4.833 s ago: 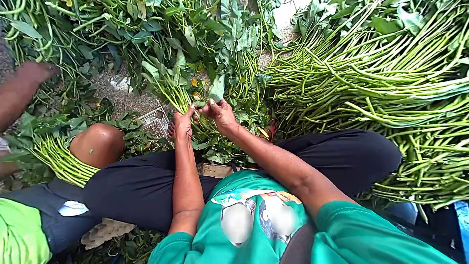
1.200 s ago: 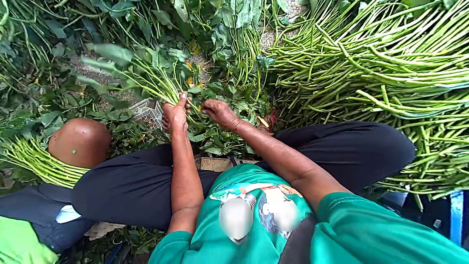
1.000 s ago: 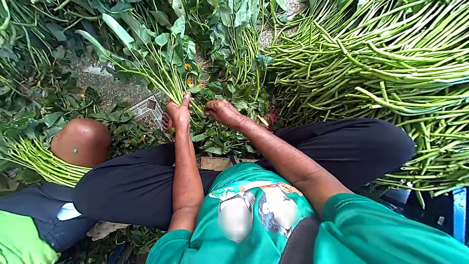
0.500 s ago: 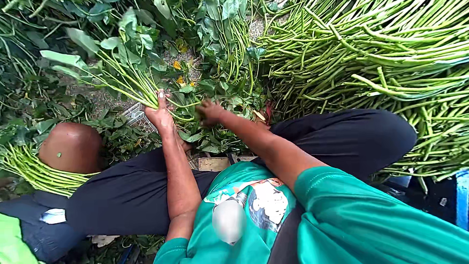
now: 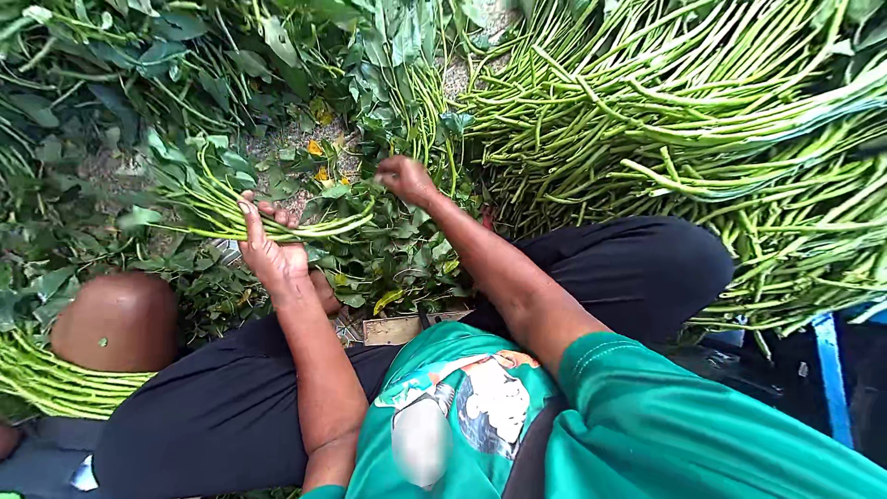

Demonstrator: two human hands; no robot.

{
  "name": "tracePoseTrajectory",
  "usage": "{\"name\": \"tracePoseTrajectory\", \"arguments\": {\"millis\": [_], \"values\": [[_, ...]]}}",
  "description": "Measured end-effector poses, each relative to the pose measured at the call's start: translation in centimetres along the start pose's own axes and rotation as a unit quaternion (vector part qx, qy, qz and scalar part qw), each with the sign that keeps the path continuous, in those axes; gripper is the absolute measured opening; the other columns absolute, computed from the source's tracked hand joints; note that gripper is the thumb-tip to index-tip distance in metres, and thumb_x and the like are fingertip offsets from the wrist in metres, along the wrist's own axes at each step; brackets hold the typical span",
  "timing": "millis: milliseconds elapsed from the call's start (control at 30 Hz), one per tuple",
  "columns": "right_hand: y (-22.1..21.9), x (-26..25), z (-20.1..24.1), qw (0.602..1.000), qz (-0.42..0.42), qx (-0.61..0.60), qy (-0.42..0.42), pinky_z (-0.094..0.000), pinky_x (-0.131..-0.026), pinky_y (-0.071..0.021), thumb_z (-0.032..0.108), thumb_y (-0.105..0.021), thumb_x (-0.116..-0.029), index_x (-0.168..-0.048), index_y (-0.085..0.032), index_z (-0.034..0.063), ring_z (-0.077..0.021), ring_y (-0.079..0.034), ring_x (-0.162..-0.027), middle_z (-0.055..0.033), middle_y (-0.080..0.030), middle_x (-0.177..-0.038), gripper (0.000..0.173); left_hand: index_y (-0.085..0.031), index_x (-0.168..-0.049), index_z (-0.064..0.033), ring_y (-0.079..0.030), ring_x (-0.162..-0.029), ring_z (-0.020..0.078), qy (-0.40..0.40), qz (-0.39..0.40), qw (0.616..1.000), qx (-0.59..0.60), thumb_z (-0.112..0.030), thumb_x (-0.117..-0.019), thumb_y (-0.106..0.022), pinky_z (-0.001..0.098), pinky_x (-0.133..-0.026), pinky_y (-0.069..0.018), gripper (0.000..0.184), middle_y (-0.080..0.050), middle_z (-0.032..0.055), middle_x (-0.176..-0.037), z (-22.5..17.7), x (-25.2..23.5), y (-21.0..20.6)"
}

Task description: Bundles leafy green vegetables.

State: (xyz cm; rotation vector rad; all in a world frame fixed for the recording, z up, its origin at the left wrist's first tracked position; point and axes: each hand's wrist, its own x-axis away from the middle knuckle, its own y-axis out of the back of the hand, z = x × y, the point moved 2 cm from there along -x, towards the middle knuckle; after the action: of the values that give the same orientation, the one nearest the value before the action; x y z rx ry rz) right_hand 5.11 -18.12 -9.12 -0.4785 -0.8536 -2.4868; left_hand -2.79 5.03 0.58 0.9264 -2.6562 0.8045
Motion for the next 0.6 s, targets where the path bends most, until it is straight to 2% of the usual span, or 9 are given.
{"name": "tracePoseTrajectory", "arguments": {"millis": [67,100,133,200,300,367,433,500,600], "values": [[3.6,-1.6,-1.4,0.985,-0.147,-0.015,-0.086,-0.0483,-0.108,-0.0494,0.015,-0.058,-0.102,-0.124,-0.07,0.0018,-0.0318,-0.065,-0.121,-0.0197,-0.067,-0.128,0.028,-0.059,-0.124,-0.0144,-0.055,-0.06,0.0033,0.027,0.051,0.998,0.031,-0.025,-0.1137,-0.034,0.0169,-0.059,-0.0509,0.029,-0.059,-0.0061,-0.08,0.1,0.5,-0.1],[4.6,-2.3,-2.3,0.975,-0.181,-0.036,-0.125,-0.0469,-0.109,-0.0488,0.013,-0.057,-0.1023,-0.125,-0.07,0.0028,-0.0304,-0.065,-0.122,-0.0183,-0.068,-0.128,0.028,-0.059,-0.127,-0.0164,-0.054,-0.06,0.0011,0.041,0.071,0.996,0.022,-0.026,-0.1135,-0.034,0.0144,-0.059,-0.0495,0.029,-0.058,-0.0081,-0.08,0.4,0.9,-0.2],[5.0,-3.1,-3.2,0.967,-0.189,-0.063,-0.156,-0.0467,-0.107,-0.0495,0.013,-0.058,-0.1024,-0.126,-0.069,0.0033,-0.0296,-0.066,-0.12,-0.0175,-0.07,-0.127,0.028,-0.059,-0.129,-0.0175,-0.055,-0.06,0.0007,0.05,0.078,0.996,-0.004,-0.025,-0.1129,-0.038,0.0143,-0.059,-0.0496,0.028,-0.058,-0.0087,-0.081,0.8,1.1,-0.2],[4.2,-4.6,-4.7,0.96,-0.151,-0.117,-0.206,-0.0481,-0.102,-0.0548,0.016,-0.06,-0.1027,-0.129,-0.068,0.0034,-0.0302,-0.07,-0.113,-0.0184,-0.07,-0.125,0.031,-0.059,-0.129,-0.0156,-0.059,-0.062,0.0046,0.048,0.067,0.992,-0.099,-0.022,-0.1111,-0.045,0.0199,-0.06,-0.0552,0.024,-0.061,-0.0061,-0.083,2.0,1.1,-0.1],[1.6,-5.8,-4.6,0.923,-0.12,-0.213,-0.298,-0.0529,-0.093,-0.0583,0.024,-0.066,-0.1004,-0.135,-0.06,-0.0004,-0.0372,-0.07,-0.109,-0.0253,-0.065,-0.128,0.043,-0.054,-0.126,-0.0043,-0.067,-0.062,0.0109,-0.03,0.04,0.967,-0.249,-0.015,-0.1086,-0.051,0.0281,-0.062,-0.0624,0.021,-0.066,-0.0011,-0.083,3.8,0.9,0.0],[0.1,-6.3,-3.6,0.869,-0.179,-0.337,-0.313,-0.0473,-0.084,-0.0594,0.025,-0.068,-0.1,-0.143,-0.049,-0.0003,-0.0336,-0.069,-0.103,-0.0245,-0.062,-0.13,0.053,-0.052,-0.128,-0.0015,-0.069,-0.063,0.0092,-0.059,0.043,0.955,-0.287,-0.014,-0.1078,-0.053,0.0261,-0.063,-0.062,0.024,-0.07,-0.0008,-0.085,4.1,1.0,-0.3],[-0.9,-6.9,-2.8,0.822,-0.25,-0.429,-0.278,-0.0442,-0.077,-0.0607,0.02,-0.069,-0.0997,-0.149,-0.042,0.0028,-0.032,-0.07,-0.096,-0.0246,-0.06,-0.133,0.059,-0.053,-0.129,-0.0038,-0.069,-0.066,0.0101,-0.02,0.058,0.97,-0.237,-0.011,-0.1062,-0.056,0.0245,-0.063,-0.0607,0.024,-0.073,0.0021,-0.089,3.9,1.2,-0.4],[-1.0,-7.5,-2.4,0.834,-0.264,-0.415,-0.251,-0.0464,-0.078,-0.0591,0.021,-0.068,-0.1004,-0.147,-0.046,0.0034,-0.0328,-0.069,-0.095,-0.0251,-0.06,-0.132,0.054,-0.06,-0.13,-0.0075,-0.066,-0.067,0.0093,0.08,0.08,0.978,-0.177,-0.01,-0.1045,-0.058,0.0218,-0.062,-0.0578,0.025,-0.071,0.003,-0.091,3.5,1.3,-0.3],[-0.4,-6.5,-1.6,0.912,-0.225,-0.288,-0.188,-0.0495,-0.086,-0.0575,0.018,-0.063,-0.1022,-0.138,-0.058,0.0003,-0.0339,-0.069,-0.099,-0.0253,-0.067,-0.121,0.04,-0.066,-0.123,-0.0056,-0.063,-0.06,0.0074,0.158,0.087,0.972,-0.15,-0.011,-0.1061,-0.054,0.02,-0.055,-0.055,0.021,-0.07,0.0028,-0.082,4.1,1.0,0.0]]}}
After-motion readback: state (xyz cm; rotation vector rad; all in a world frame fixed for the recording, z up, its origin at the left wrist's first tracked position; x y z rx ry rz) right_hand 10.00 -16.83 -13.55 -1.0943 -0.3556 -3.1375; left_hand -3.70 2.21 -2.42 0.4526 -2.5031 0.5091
